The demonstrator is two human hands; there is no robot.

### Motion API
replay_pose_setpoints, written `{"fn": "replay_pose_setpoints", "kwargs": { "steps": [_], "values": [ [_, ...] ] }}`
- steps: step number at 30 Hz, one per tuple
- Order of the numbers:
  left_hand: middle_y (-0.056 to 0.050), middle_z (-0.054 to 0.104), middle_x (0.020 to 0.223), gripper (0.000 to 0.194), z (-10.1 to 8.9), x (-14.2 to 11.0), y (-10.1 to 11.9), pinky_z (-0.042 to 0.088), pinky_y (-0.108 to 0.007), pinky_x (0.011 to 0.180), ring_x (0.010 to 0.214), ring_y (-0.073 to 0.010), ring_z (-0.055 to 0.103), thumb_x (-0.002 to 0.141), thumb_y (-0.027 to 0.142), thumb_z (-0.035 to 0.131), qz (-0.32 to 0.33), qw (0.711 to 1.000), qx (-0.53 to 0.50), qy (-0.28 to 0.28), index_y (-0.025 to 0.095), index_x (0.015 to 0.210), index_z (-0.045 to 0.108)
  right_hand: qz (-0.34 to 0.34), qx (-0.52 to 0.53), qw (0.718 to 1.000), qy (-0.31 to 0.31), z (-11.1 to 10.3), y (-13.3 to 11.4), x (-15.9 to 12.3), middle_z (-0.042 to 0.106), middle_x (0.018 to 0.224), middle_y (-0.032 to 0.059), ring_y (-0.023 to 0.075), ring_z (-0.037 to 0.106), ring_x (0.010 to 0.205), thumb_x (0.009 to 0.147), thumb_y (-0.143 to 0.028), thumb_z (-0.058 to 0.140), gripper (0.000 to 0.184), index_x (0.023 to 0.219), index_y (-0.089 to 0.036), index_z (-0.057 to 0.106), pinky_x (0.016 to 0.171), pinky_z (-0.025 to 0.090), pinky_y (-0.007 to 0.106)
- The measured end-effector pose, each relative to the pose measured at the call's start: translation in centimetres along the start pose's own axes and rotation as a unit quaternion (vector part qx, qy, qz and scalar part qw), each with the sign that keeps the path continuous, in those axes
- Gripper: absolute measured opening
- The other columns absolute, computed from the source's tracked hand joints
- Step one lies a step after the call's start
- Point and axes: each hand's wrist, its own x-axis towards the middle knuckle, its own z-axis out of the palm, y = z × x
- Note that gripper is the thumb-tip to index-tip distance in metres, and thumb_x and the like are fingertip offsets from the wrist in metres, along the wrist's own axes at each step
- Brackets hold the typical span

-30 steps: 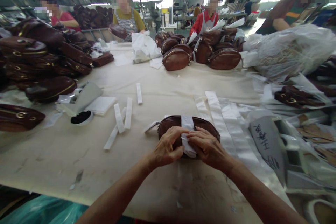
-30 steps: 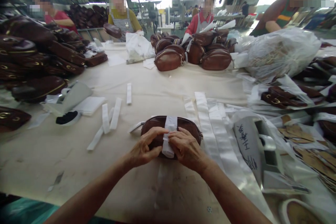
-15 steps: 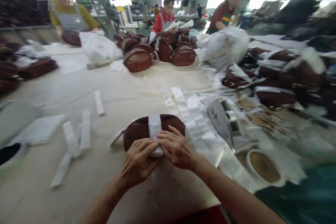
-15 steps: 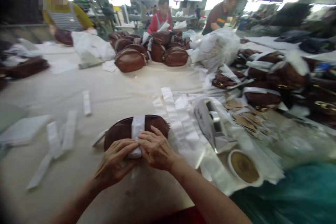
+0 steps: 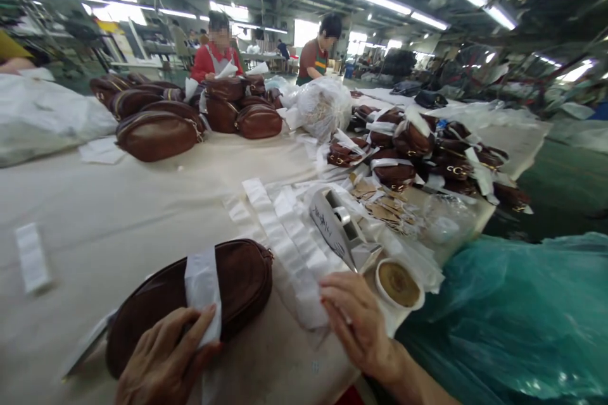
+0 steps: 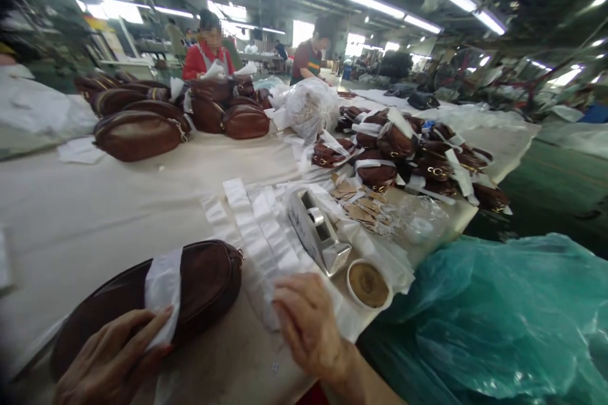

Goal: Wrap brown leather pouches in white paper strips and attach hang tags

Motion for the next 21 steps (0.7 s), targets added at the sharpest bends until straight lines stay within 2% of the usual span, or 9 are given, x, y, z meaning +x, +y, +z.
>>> {"fn": "replay_pose_setpoints", "kwargs": {
  "steps": [3, 4, 6, 8, 11, 14, 17, 21],
  "values": [
    [-0.01, 0.059, 0.099, 0.03, 0.1, -0.3, 0.2, 0.045, -0.031, 0.078, 0.088, -0.0216, 0.059, 0.09, 0.034, 0.051, 0.009, 1.0, 0.011, -0.014, 0.017, 0.113, 0.058, 0.073, -0.07, 0.994, 0.038, -4.1, 2.7, -0.9, 0.067, 0.093, 0.007, 0.0178, 0.064, 0.088, 0.086, -0.012, 0.05, 0.019, 0.098, -0.02, 0.062, 0.077, 0.052, 0.031],
    [-0.011, 0.059, 0.101, 0.029, 0.0, -0.3, 0.4, 0.045, -0.032, 0.079, 0.091, -0.0222, 0.058, 0.09, 0.031, 0.051, 0.004, 1.0, 0.013, -0.02, 0.016, 0.114, 0.057, 0.076, -0.078, 0.993, 0.034, -4.6, 3.3, -1.1, 0.067, 0.092, 0.0066, 0.0175, 0.064, 0.086, 0.086, -0.012, 0.051, 0.018, 0.097, -0.02, 0.062, 0.076, 0.052, 0.03],
    [-0.011, 0.06, 0.103, 0.028, -0.3, -0.1, 0.8, 0.045, -0.033, 0.082, 0.095, -0.0228, 0.058, 0.09, 0.021, 0.049, -0.01, 0.999, 0.013, -0.032, 0.015, 0.117, 0.055, 0.053, -0.074, 0.996, 0.01, -4.1, 3.7, -1.4, 0.067, 0.091, 0.0061, 0.0167, 0.064, 0.085, 0.085, -0.011, 0.052, 0.017, 0.096, -0.019, 0.062, 0.076, 0.052, 0.029],
    [-0.011, 0.061, 0.103, 0.031, -0.6, 0.2, 1.1, 0.046, -0.034, 0.083, 0.097, -0.0227, 0.057, 0.089, 0.019, 0.049, -0.007, 0.999, 0.01, -0.046, 0.013, 0.119, 0.053, 0.008, -0.061, 0.998, -0.022, -1.7, 3.0, -1.3, 0.067, 0.093, 0.0067, 0.0169, 0.063, 0.087, 0.084, -0.012, 0.054, 0.018, 0.099, -0.019, 0.061, 0.078, 0.051, 0.03],
    [-0.012, 0.062, 0.104, 0.033, -1.3, 0.8, 0.9, 0.047, -0.035, 0.084, 0.098, -0.0224, 0.057, 0.088, 0.016, 0.051, 0.017, 0.996, 0.011, -0.085, 0.011, 0.121, 0.052, -0.083, -0.037, 0.992, -0.087, 3.5, 0.4, -0.2, 0.065, 0.107, 0.0105, 0.021, 0.058, 0.104, 0.085, -0.013, 0.051, 0.029, 0.113, -0.015, 0.057, 0.091, 0.047, 0.037],
    [-0.013, 0.062, 0.11, 0.033, -2.0, 1.2, 0.1, 0.045, -0.04, 0.089, 0.103, -0.0235, 0.057, 0.086, 0.011, 0.052, 0.04, 0.991, 0.016, -0.128, 0.011, 0.118, 0.053, -0.158, -0.025, 0.98, -0.121, 8.5, -1.5, 1.8, 0.06, 0.12, 0.0129, 0.0242, 0.049, 0.118, 0.087, -0.01, 0.042, 0.037, 0.122, -0.011, 0.053, 0.102, 0.039, 0.044],
    [-0.014, 0.059, 0.122, 0.034, -1.9, 0.9, -0.4, 0.039, -0.047, 0.1, 0.121, -0.0276, 0.048, 0.088, 0.011, 0.048, 0.065, 0.987, 0.017, -0.146, 0.012, 0.122, 0.052, -0.227, -0.033, 0.965, -0.129, 11.8, -1.4, 3.1, 0.064, 0.111, 0.013, 0.0235, 0.055, 0.107, 0.088, -0.008, 0.039, 0.033, 0.116, -0.009, 0.057, 0.095, 0.043, 0.042],
    [-0.019, 0.054, 0.129, 0.036, -0.3, -0.8, -0.1, 0.041, -0.049, 0.101, 0.132, -0.033, 0.035, 0.089, 0.01, 0.043, 0.079, 0.987, 0.035, -0.133, 0.005, 0.125, 0.049, -0.295, -0.052, 0.949, -0.103, 14.1, -0.6, 2.6, 0.067, 0.096, 0.0132, 0.0225, 0.057, 0.092, 0.087, -0.004, 0.04, 0.026, 0.094, -0.008, 0.064, 0.087, 0.046, 0.039]
  ]
}}
